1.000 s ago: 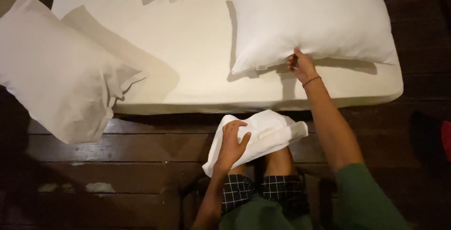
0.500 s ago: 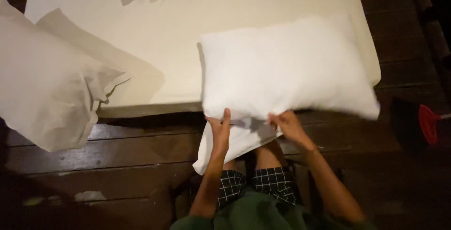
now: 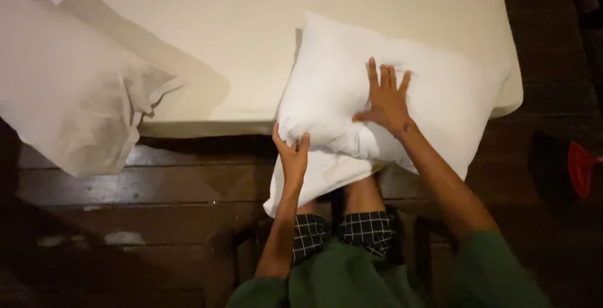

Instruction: Put a white pillowcase onto a pillow while sitting on a chair in a hotel room.

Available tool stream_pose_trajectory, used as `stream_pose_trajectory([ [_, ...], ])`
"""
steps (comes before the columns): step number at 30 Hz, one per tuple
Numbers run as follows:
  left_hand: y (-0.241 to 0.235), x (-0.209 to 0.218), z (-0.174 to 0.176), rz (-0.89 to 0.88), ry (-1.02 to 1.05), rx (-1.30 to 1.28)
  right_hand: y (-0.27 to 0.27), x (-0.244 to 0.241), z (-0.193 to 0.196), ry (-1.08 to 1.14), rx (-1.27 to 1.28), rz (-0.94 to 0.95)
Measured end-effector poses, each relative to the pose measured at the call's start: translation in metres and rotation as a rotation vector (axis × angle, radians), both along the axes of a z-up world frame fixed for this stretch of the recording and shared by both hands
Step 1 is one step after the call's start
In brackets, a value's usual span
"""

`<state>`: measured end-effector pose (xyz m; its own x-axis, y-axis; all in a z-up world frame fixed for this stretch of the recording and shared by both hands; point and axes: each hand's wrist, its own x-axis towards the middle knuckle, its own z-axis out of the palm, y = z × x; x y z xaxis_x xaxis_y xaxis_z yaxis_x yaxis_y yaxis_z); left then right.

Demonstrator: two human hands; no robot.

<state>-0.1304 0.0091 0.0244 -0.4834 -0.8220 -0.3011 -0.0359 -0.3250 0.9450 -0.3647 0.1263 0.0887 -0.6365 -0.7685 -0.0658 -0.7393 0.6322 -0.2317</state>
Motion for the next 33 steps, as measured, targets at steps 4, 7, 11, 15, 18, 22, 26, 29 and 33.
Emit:
stream_pose_trajectory([
  [4,0.013,0.011,-0.019,-0.007,0.093,-0.062,-0.018,-0.02,-0.031,0.179,0.083,-0.011],
  [7,0.027,0.023,-0.046,-0.015,0.049,-0.173,-0.008,-0.022,-0.044,0.229,-0.063,0.017],
  [11,0.041,0.049,-0.066,-0.556,-0.298,-0.479,0.012,-0.036,-0.064,0.269,-0.105,0.019],
  [15,0.038,0.056,-0.038,-0.992,-0.688,-0.794,0.022,-0.06,-0.054,0.163,-0.098,0.104],
  [18,0.035,0.056,-0.056,-0.782,-0.524,-0.967,0.042,-0.034,0.037,0.26,-0.303,0.276],
  [22,0.018,0.053,-0.058,-0.773,-0.477,-0.649,0.092,-0.013,0.13,0.405,-0.277,0.317],
  [26,-0.014,0.041,-0.064,-0.871,-0.523,-0.604,0.142,0.039,0.228,0.54,-0.016,0.288],
  [29,-0.038,0.03,-0.061,-0.848,-0.429,-0.56,0.161,0.079,0.253,0.544,0.298,0.237],
  [33,-0.051,0.01,-0.059,-0.79,-0.257,-0.496,0.167,0.134,0.231,0.205,0.624,0.29],
])
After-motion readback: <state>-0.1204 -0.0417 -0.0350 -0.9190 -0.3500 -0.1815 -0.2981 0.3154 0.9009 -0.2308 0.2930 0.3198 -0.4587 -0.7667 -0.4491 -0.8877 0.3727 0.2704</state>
